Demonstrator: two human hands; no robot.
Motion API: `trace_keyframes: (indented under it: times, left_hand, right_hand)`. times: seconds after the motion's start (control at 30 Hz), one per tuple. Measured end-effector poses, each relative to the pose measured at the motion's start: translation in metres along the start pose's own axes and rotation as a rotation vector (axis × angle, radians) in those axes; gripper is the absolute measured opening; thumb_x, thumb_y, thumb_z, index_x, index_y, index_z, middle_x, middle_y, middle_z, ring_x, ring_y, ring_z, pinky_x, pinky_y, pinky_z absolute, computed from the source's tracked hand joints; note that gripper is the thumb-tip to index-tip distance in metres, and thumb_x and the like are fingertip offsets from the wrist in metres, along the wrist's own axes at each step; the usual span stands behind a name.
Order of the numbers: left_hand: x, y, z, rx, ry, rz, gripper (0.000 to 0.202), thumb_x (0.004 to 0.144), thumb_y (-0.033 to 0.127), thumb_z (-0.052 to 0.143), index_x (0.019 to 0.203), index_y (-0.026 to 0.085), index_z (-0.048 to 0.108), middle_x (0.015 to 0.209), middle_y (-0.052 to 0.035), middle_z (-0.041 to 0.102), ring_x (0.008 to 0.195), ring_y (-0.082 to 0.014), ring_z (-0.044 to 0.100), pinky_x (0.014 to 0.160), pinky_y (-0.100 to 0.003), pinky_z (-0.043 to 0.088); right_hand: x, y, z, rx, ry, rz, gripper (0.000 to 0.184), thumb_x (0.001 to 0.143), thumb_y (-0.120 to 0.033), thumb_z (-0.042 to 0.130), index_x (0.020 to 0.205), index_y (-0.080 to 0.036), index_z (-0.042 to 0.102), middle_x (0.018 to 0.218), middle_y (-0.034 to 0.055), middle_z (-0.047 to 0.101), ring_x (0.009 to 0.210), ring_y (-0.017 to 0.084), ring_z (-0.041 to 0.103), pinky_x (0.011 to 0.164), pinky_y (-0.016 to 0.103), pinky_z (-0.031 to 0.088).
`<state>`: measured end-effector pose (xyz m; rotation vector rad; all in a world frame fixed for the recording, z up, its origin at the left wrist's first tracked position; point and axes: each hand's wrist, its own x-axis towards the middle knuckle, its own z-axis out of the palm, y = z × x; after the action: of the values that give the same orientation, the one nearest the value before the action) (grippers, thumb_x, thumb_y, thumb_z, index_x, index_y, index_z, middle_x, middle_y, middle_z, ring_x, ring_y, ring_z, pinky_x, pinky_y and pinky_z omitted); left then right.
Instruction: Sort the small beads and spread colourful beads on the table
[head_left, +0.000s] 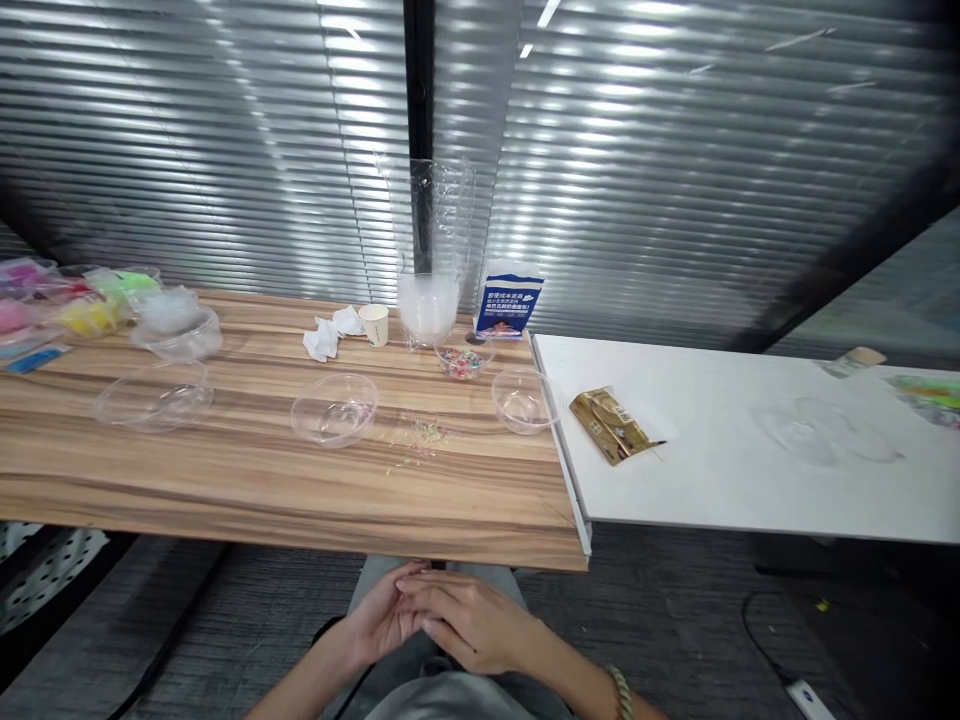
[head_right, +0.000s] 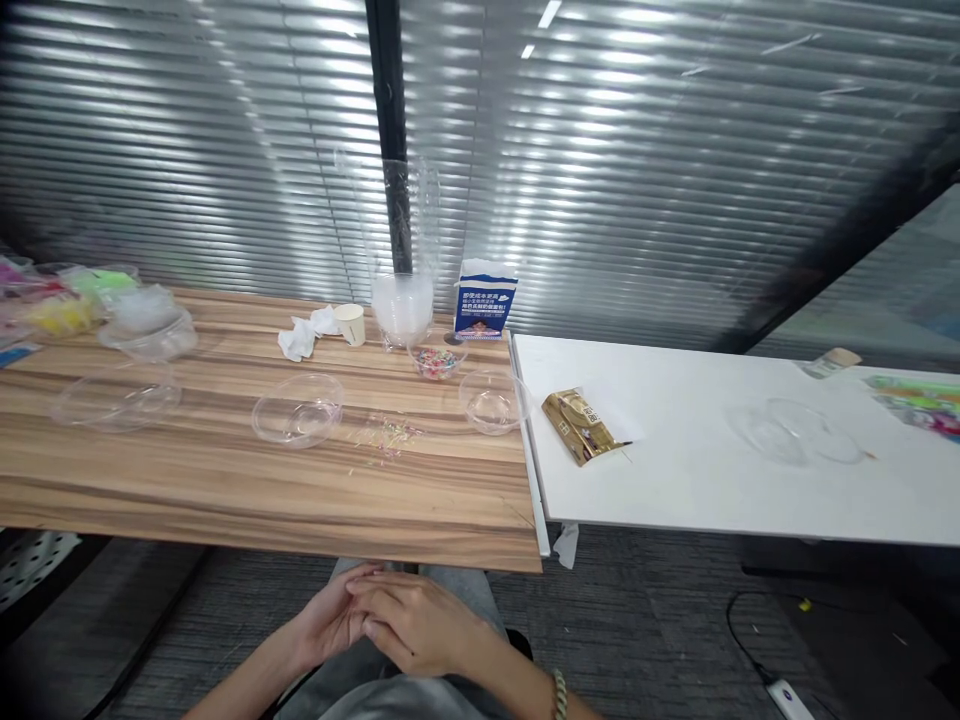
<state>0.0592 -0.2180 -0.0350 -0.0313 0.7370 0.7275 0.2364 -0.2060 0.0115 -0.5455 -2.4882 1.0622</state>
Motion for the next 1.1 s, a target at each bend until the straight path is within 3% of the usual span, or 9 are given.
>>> trace_keyframes:
  times: [0.1, 0.33, 0.47, 0.6, 0.77, 0.93, 1.1]
  left_hand:
    - [-0.007, -0.002, 0.007, 0.002, 0.022, -0.052, 0.021, 0.087, 0.014, 0.056, 0.066, 0.011, 0.061, 0.058, -0.0015, 0.064, 0.05, -0.0096, 0.06, 0.054, -0.019, 0.047]
    - [-0.02, 0.001, 0.03, 0.009, 0.007, -0.068, 0.018, 0.088, 0.016, 0.056, 0.074, 0.008, 0.065, 0.066, -0.0055, 0.066, 0.057, -0.011, 0.063, 0.058, -0.019, 0.048]
    - [-0.025, 0.01, 0.044, 0.016, 0.062, -0.053, 0.021, 0.087, 0.018, 0.059, 0.069, 0.009, 0.063, 0.059, -0.004, 0.064, 0.05, -0.0108, 0.062, 0.054, -0.018, 0.049]
    - [-0.025, 0.019, 0.046, 0.059, 0.134, -0.088, 0.027, 0.087, 0.025, 0.062, 0.064, 0.011, 0.06, 0.049, 0.0002, 0.058, 0.036, -0.0052, 0.052, 0.038, -0.011, 0.037]
    - [-0.026, 0.033, 0.054, 0.086, 0.052, -0.111, 0.044, 0.084, 0.03, 0.064, 0.048, 0.015, 0.045, 0.037, 0.0079, 0.034, 0.027, 0.0, 0.025, 0.029, -0.011, 0.015]
    - [-0.046, 0.079, 0.082, 0.059, -0.066, 0.159, 0.051, 0.092, 0.025, 0.051, 0.045, 0.018, 0.031, 0.037, 0.0089, 0.021, 0.028, -0.0025, 0.017, 0.031, -0.015, 0.014]
    - [-0.056, 0.161, 0.1, 0.156, 0.052, 0.616, 0.052, 0.098, 0.025, 0.037, 0.047, 0.019, 0.028, 0.041, 0.0074, 0.022, 0.031, -0.0044, 0.021, 0.033, -0.019, 0.015]
  right_hand:
    - [-0.004, -0.003, -0.002, 0.008, 0.025, -0.029, 0.032, 0.097, -0.021, 0.037, 0.124, -0.015, 0.053, 0.136, 0.0089, 0.053, 0.128, 0.015, 0.046, 0.111, 0.03, 0.036]
    - [-0.007, -0.017, -0.018, -0.006, 0.084, -0.105, 0.033, 0.097, -0.021, 0.037, 0.124, -0.013, 0.053, 0.132, 0.012, 0.056, 0.13, 0.016, 0.044, 0.112, 0.035, 0.035]
    - [-0.009, -0.022, -0.028, 0.052, 0.138, -0.091, 0.032, 0.097, -0.021, 0.036, 0.125, -0.016, 0.052, 0.133, 0.0095, 0.055, 0.129, 0.015, 0.046, 0.113, 0.035, 0.034]
    - [-0.008, -0.021, -0.032, 0.088, 0.196, -0.068, 0.032, 0.098, -0.024, 0.036, 0.124, -0.016, 0.052, 0.135, 0.0101, 0.053, 0.131, 0.016, 0.043, 0.112, 0.036, 0.035]
    - [-0.007, -0.016, -0.029, 0.089, 0.224, -0.068, 0.033, 0.097, -0.026, 0.038, 0.128, -0.019, 0.048, 0.138, 0.0092, 0.051, 0.132, 0.017, 0.041, 0.111, 0.038, 0.036]
    - [-0.012, -0.011, -0.029, 0.118, 0.314, -0.036, 0.032, 0.099, -0.024, 0.035, 0.129, -0.021, 0.046, 0.14, 0.009, 0.049, 0.132, 0.018, 0.042, 0.111, 0.039, 0.036]
    - [-0.018, -0.004, -0.027, 0.14, 0.4, -0.007, 0.03, 0.099, -0.022, 0.036, 0.126, -0.024, 0.048, 0.135, 0.0061, 0.053, 0.129, 0.016, 0.045, 0.11, 0.035, 0.038]
